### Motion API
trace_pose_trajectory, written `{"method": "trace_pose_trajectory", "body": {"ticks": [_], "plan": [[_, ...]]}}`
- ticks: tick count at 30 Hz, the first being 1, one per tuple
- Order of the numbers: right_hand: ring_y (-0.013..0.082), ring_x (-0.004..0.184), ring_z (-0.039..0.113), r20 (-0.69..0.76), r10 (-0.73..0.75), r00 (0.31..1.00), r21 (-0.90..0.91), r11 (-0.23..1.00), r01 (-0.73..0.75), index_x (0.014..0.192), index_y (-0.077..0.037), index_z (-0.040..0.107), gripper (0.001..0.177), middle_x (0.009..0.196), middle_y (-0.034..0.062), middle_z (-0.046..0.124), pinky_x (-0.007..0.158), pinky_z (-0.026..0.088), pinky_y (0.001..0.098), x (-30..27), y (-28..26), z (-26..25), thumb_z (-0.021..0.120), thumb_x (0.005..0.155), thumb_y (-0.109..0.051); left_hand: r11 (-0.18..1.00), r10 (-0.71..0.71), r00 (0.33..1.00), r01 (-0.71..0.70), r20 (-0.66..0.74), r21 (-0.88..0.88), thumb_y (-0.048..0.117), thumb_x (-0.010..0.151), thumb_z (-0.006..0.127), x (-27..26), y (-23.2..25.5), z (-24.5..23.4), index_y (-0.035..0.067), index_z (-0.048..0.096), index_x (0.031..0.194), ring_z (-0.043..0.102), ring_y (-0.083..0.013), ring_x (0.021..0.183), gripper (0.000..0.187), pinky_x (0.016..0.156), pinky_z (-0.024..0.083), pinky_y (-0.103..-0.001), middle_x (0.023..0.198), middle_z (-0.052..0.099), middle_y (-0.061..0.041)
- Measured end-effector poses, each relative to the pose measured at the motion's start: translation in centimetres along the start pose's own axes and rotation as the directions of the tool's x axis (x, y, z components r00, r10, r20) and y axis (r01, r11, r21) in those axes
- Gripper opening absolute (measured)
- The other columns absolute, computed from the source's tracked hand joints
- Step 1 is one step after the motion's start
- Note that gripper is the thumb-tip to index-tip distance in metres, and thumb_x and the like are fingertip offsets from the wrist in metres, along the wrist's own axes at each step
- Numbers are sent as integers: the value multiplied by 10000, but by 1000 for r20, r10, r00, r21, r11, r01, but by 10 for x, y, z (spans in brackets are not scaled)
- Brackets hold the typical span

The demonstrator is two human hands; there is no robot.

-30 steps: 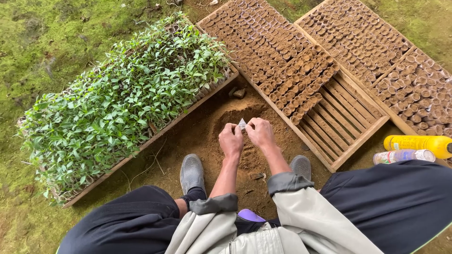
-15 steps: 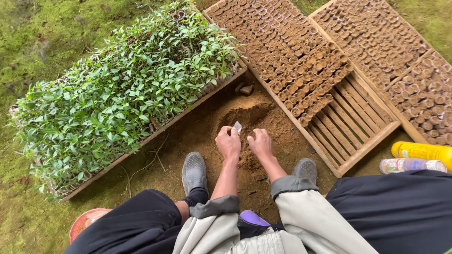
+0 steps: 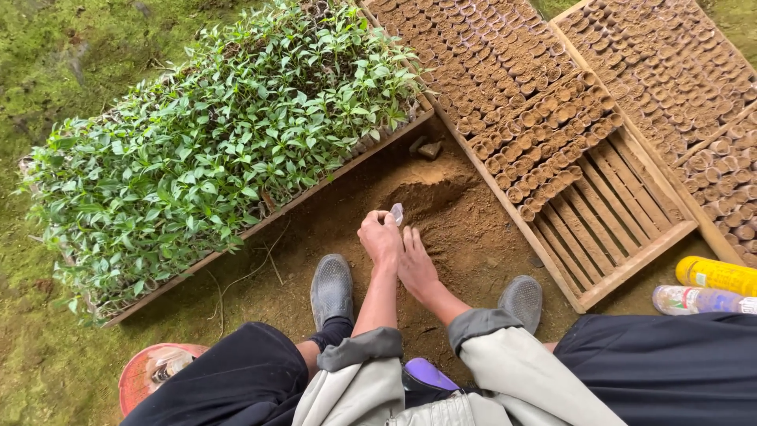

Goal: Rolling paper strips into small pots, filling them with soil, and arranging them in a seedling tray.

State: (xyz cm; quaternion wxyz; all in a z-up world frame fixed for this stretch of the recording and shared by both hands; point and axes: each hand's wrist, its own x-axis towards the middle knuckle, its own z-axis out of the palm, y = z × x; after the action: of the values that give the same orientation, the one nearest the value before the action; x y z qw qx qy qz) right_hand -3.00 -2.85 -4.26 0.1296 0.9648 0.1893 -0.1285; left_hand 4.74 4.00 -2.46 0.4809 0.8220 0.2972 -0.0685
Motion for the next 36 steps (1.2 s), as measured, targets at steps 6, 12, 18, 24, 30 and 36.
{"method": "trace_pose_trajectory", "body": {"ticks": [6,12,18,24,30,36], "plan": [[257,990,626,-107,68,992,222,974,-43,1117,-28,668,289,1025,129,594,873,577,342,-2,10,112,399,1013,-44,998,47,999,-48,12,51,226,820,717,5,-10,3,180,789,834,746,-387,905,87,801,583,-497,806,763,-147],[171,862,755,326,586,742,820,215,-530,884,-341,822,175,866,-67,770,738,602,324,9,49,129,881,732,-275,993,97,994,-100,41,66,213,846,690,-5,2,-7,157,782,864,744,-413,913,109,803,588,-513,829,766,-170],[193,719,725,360,476,803,828,-559,-40,1100,11,739,214,936,161,755,676,647,305,-2,86,-35,712,887,13,977,187,977,-195,98,84,203,868,689,-13,1,1,134,776,880,737,-452,918,112,801,579,-542,863,763,-207],[198,768,717,341,465,817,843,-535,-47,1110,19,753,242,918,168,749,722,656,353,6,88,-60,684,878,31,964,230,963,-246,143,102,219,873,681,-26,7,-4,165,768,874,741,-433,919,102,811,581,-528,847,769,-169],[222,907,700,373,467,801,842,-533,-82,1183,44,723,311,1057,222,725,793,642,368,6,88,-61,638,885,29,962,250,956,-263,151,76,205,881,690,-36,12,-7,149,767,878,739,-435,926,95,812,584,-537,859,766,-173],[275,1054,679,387,472,792,866,-482,-136,1229,34,710,341,1152,258,703,849,607,450,7,90,-58,621,903,-2,961,251,952,-266,174,73,223,888,688,-36,10,-3,152,770,898,733,-444,937,109,823,576,-547,884,766,-180]]}}
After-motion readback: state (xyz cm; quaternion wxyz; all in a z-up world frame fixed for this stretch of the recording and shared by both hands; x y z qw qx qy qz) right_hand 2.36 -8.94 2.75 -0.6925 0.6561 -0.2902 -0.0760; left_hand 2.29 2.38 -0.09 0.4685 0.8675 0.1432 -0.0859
